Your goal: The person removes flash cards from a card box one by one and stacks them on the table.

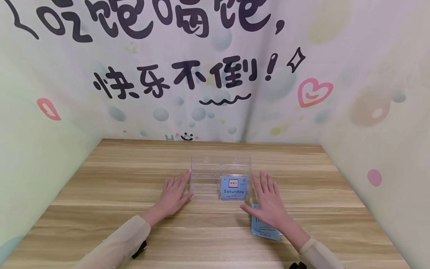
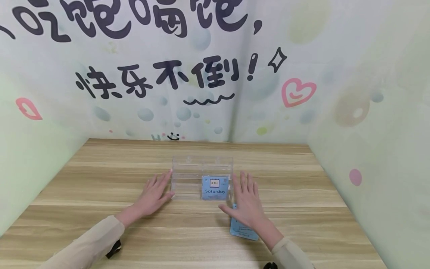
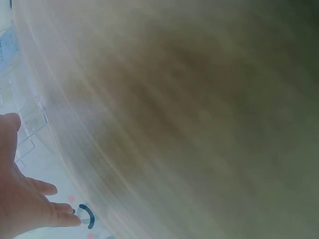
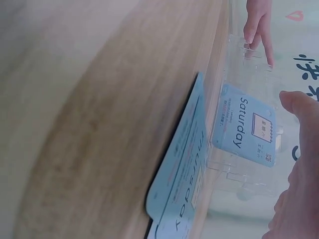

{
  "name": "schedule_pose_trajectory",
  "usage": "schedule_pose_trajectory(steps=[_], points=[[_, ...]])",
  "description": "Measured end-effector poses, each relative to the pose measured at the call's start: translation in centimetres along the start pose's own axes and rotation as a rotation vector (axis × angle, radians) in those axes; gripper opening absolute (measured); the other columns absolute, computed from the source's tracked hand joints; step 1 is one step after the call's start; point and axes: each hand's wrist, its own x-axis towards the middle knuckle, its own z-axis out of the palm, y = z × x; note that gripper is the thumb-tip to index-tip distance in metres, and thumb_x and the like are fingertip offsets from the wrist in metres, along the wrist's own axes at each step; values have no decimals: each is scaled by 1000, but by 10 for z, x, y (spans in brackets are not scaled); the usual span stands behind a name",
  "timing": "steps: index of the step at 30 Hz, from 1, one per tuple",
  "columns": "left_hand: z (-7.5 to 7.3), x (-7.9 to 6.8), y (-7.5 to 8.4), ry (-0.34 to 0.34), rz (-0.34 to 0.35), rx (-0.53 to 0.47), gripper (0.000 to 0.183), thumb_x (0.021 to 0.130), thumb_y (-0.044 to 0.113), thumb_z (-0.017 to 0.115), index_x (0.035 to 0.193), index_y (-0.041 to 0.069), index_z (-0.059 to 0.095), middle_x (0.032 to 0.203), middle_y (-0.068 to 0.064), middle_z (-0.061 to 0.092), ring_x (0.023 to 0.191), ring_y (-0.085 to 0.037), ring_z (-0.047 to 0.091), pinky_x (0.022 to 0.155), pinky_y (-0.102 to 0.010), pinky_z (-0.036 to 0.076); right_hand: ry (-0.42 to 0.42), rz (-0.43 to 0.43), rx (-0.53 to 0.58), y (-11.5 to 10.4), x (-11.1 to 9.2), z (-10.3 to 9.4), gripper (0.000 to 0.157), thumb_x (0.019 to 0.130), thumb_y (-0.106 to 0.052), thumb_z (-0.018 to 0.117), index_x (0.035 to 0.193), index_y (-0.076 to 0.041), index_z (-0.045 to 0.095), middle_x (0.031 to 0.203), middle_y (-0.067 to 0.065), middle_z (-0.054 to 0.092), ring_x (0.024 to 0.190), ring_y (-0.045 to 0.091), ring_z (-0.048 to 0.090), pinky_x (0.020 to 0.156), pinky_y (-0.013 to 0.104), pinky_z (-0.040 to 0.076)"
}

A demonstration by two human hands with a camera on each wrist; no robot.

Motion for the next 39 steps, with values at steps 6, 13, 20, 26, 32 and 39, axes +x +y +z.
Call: schedule_pose_trajectory(steps=[6, 13, 20, 26, 32, 39], points=[[1, 1, -1, 9, 3, 2, 71, 93, 34, 50, 147, 13, 9, 140, -30, 28, 126, -54, 19, 99, -67, 16, 0, -1, 9, -2, 4, 0, 99, 77, -59, 58, 146, -6, 11, 150, 22, 4, 136, 40, 2, 107, 56, 11], [2, 1, -1, 14, 3, 0, 71, 92, 34, 51, 147, 13, 10, 140, -30, 28, 126, -54, 19, 99, -67, 15, 7, -10, 25, -4, 8, 0, 101, 76, -59, 60, 145, -3, 12, 150, 21, 6, 136, 38, 3, 108, 54, 12], [0, 0, -1, 3, 0, 10, 71, 92, 35, 50, 147, 12, 10, 140, -30, 28, 126, -54, 19, 99, -66, 15, 68, -56, 29, -4, 12, 3, 102, 73, -57, 63, 144, 0, 15, 148, 24, 13, 134, 41, 12, 104, 57, 19], [0, 0, 0, 1, 6, 18, 71, 92, 34, 50, 146, 12, 10, 139, -30, 28, 126, -54, 19, 99, -66, 16, 33, -34, 34, -5, 14, 3, 105, 73, -58, 63, 145, -2, 11, 149, 22, 10, 136, 39, 9, 106, 54, 17], [-1, 0, 1, 3, 10, 13, 72, 92, 34, 51, 146, 11, 10, 139, -30, 29, 126, -54, 20, 98, -67, 17, 56, -42, 44, -5, 18, 6, 105, 72, -54, 67, 144, -1, 12, 148, 22, 15, 135, 39, 14, 106, 54, 19], [-1, 0, 1, 14, 11, 16, 71, 92, 34, 51, 146, 11, 12, 139, -30, 29, 126, -54, 20, 98, -67, 17, 155, -63, 76, -5, 23, 9, 97, 70, -41, 74, 140, 2, 24, 140, 23, 33, 127, 38, 32, 102, 52, 29]])
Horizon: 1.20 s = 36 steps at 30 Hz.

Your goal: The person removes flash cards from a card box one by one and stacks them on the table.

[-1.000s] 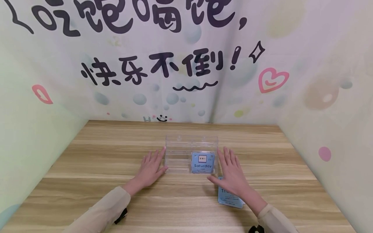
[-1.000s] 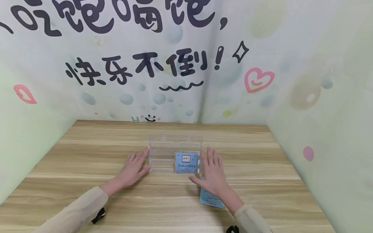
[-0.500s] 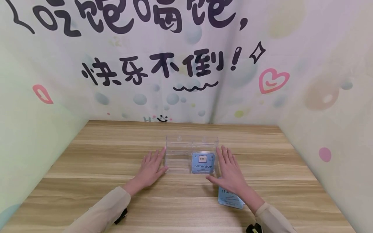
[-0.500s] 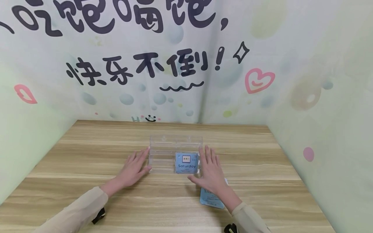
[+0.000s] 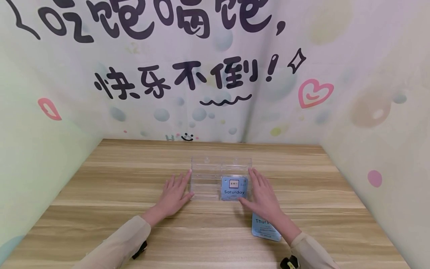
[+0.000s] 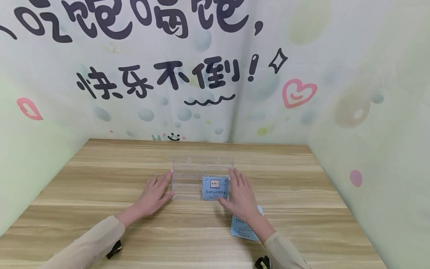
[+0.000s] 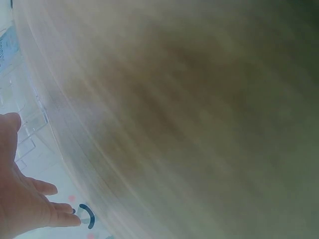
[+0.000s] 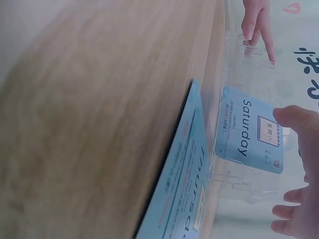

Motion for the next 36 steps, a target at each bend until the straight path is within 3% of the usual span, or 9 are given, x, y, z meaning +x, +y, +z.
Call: schedule_pose_trajectory(steps=[5, 15, 29, 36], points=[[0, 0, 0, 3, 4, 3, 71, 92, 34, 51, 146, 11, 12, 139, -30, 29, 126, -54, 20, 98, -67, 17, 62, 14, 42, -1, 3, 0, 90, 68, -33, 78, 136, 3, 32, 129, 23, 45, 117, 36, 44, 96, 49, 38], [-1, 0, 0, 5, 4, -8, 70, 92, 33, 52, 146, 10, 13, 139, -30, 29, 126, -54, 20, 98, -67, 17, 56, 108, 115, -2, 5, -1, 84, 69, -30, 78, 134, 0, 36, 123, 21, 48, 112, 34, 46, 92, 47, 42], [0, 0, 0, 3, 2, -11, 71, 92, 33, 52, 146, 10, 12, 140, -30, 29, 126, -54, 20, 99, -66, 16, 20, 284, 399, 4, 10, 1, 69, 72, -18, 77, 129, -1, 43, 110, 17, 52, 96, 25, 51, 79, 38, 48], [2, 0, -2, -10, -4, -17, 72, 92, 34, 51, 146, 11, 10, 140, -30, 28, 127, -53, 18, 99, -67, 15, 16, 318, 499, 4, 12, 3, 59, 71, -11, 77, 121, 3, 49, 100, 16, 53, 86, 25, 53, 73, 37, 48]])
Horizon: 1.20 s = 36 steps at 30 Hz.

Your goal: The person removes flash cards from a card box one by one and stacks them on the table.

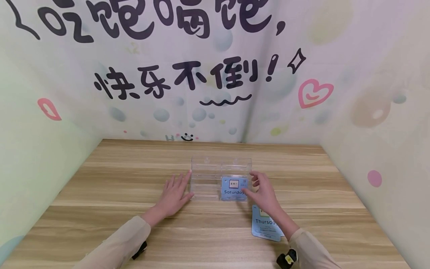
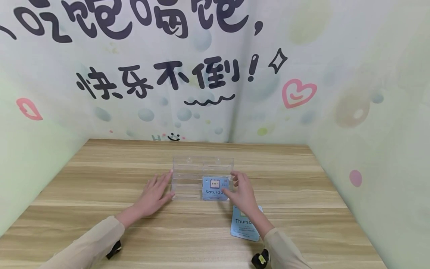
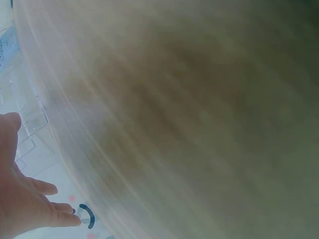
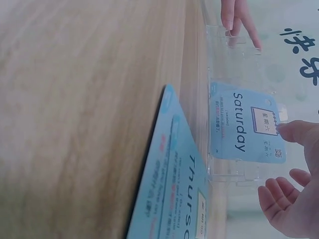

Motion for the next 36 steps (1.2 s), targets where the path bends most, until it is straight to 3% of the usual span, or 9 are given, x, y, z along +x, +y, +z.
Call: schedule_pose_trajectory(steps=[13, 27, 36], points=[[-1, 0, 0, -5, 0, 3, 71, 92, 34, 50, 146, 11, 10, 140, -30, 28, 127, -53, 18, 99, -67, 15, 10, 30, 95, -1, 2, 1, 40, 72, 1, 73, 108, 5, 57, 86, 14, 54, 75, 21, 56, 62, 22, 48], [-2, 0, 1, -6, -5, -2, 71, 92, 34, 51, 146, 12, 9, 140, -30, 27, 127, -53, 18, 99, -66, 14, 58, 20, 77, -2, 3, 6, 24, 76, 2, 69, 99, 2, 62, 86, 10, 58, 75, 19, 56, 66, 24, 49], [-2, -1, 1, 0, 3, 0, 72, 92, 33, 51, 146, 12, 10, 140, -31, 27, 127, -54, 18, 100, -66, 15, 97, 31, 135, -1, 6, 8, 13, 77, -1, 69, 88, 1, 63, 78, 8, 61, 71, 15, 54, 65, 23, 48]])
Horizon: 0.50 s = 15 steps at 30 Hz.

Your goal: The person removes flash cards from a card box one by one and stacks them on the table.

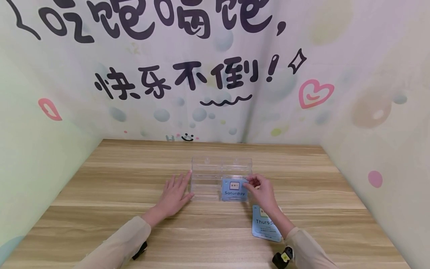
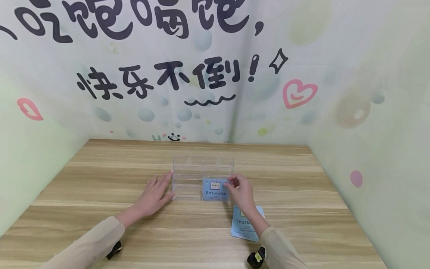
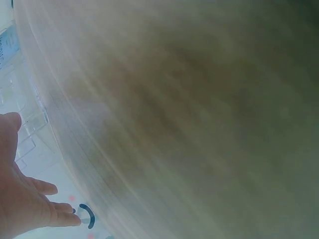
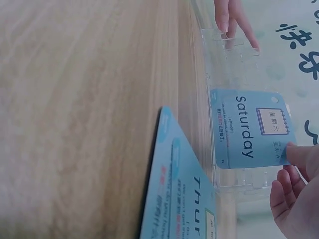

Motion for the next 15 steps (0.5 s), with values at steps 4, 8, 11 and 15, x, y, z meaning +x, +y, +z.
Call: schedule_pose_trajectory(steps=[4, 8, 11, 15], points=[[0, 0, 0, 1, 1, -9, 72, 92, 34, 51, 147, 13, 9, 140, -30, 27, 127, -53, 17, 100, -66, 14, -6, 11, 33, 1, 1, -1, 11, 77, 1, 69, 86, 2, 63, 78, 9, 62, 70, 15, 54, 64, 20, 47], [0, 0, 0, 1, 2, -13, 72, 92, 33, 51, 147, 13, 9, 140, -30, 26, 127, -53, 17, 100, -66, 14, -15, 32, 60, 3, 3, -2, 9, 78, 0, 69, 84, 2, 63, 80, 10, 63, 71, 14, 54, 65, 19, 47], [0, 0, 0, 2, 2, -12, 72, 92, 34, 51, 147, 13, 9, 140, -30, 27, 127, -54, 17, 100, -66, 14, -20, 53, 73, 3, 4, -3, 9, 79, -3, 69, 84, 1, 64, 82, 10, 64, 73, 14, 54, 65, 19, 47], [1, 0, -1, 3, 4, -10, 72, 92, 34, 51, 147, 13, 9, 140, -31, 27, 127, -54, 17, 99, -66, 14, -20, 76, 81, 5, 5, -3, 9, 79, -5, 68, 84, 1, 64, 83, 11, 64, 73, 13, 54, 65, 18, 46]])
